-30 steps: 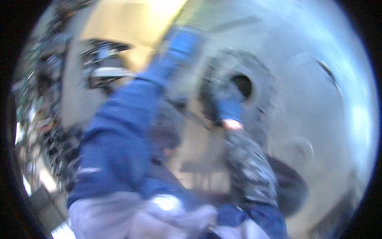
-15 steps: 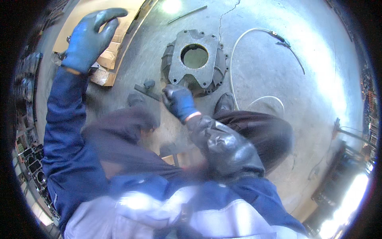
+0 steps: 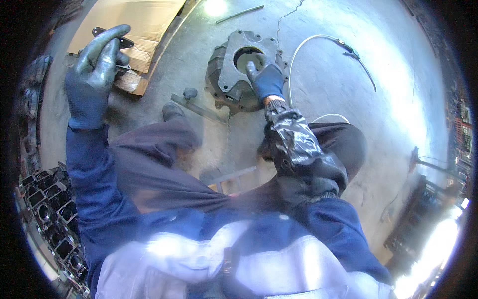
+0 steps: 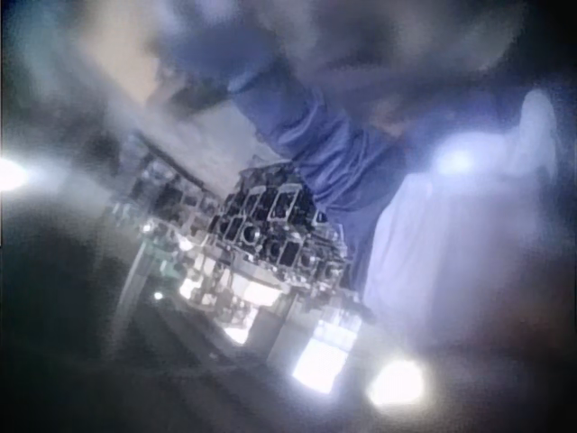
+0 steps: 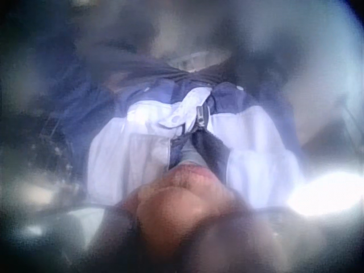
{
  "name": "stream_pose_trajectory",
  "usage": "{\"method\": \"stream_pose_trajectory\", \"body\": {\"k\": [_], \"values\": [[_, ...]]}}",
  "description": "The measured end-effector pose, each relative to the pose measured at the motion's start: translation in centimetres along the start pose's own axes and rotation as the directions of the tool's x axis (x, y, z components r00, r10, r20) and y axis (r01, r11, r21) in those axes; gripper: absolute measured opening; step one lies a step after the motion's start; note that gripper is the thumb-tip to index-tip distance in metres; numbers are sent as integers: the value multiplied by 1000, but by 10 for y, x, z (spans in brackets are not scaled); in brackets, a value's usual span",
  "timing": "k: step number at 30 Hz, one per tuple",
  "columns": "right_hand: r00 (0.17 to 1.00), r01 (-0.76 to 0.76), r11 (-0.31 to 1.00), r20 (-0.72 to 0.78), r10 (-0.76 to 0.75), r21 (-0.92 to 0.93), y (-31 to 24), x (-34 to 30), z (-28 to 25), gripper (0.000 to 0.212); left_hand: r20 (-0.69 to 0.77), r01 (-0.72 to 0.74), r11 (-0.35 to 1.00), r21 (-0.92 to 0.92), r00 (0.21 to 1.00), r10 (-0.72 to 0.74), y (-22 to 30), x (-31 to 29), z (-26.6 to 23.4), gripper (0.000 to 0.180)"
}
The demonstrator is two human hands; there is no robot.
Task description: The person picks up a metal engine part from the floor and places it on a wooden board. They then use a wire brush to scrub the inside of the part, rotating it to access different areas. The person continues to clean the part with the wire brush, focusing on the interior surfaces.
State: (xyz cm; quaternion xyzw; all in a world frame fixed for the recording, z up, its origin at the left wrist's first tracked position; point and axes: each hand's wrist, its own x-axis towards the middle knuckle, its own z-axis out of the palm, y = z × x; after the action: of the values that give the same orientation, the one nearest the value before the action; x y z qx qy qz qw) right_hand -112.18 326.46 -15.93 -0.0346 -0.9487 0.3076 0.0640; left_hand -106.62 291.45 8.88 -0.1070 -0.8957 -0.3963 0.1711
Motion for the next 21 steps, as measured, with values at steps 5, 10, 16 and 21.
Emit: {"method": "stream_pose_trajectory", "body": {"k": [5, 10, 16, 21], "values": [[990, 141, 988, 35, -139, -56, 1, 7, 40, 65, -106, -115, 976, 183, 985, 136, -2, 12, 3, 32], [970, 231, 923, 149, -193, -306, -13, -30, 72, 70, -64, -255, 918, 303, 956, 287, 5, 15, 19, 28], [767, 594, 784, 422, -483, -182, -27, -129, 43, 50, -54, -367, 894, 259, 918, 392, 33, 14, 27, 25], [912, 367, 926, 159, -378, 90, -32, -68, 11, 29, -5, -403, 883, 241, 909, 416, 41, 15, 31, 25]]}}
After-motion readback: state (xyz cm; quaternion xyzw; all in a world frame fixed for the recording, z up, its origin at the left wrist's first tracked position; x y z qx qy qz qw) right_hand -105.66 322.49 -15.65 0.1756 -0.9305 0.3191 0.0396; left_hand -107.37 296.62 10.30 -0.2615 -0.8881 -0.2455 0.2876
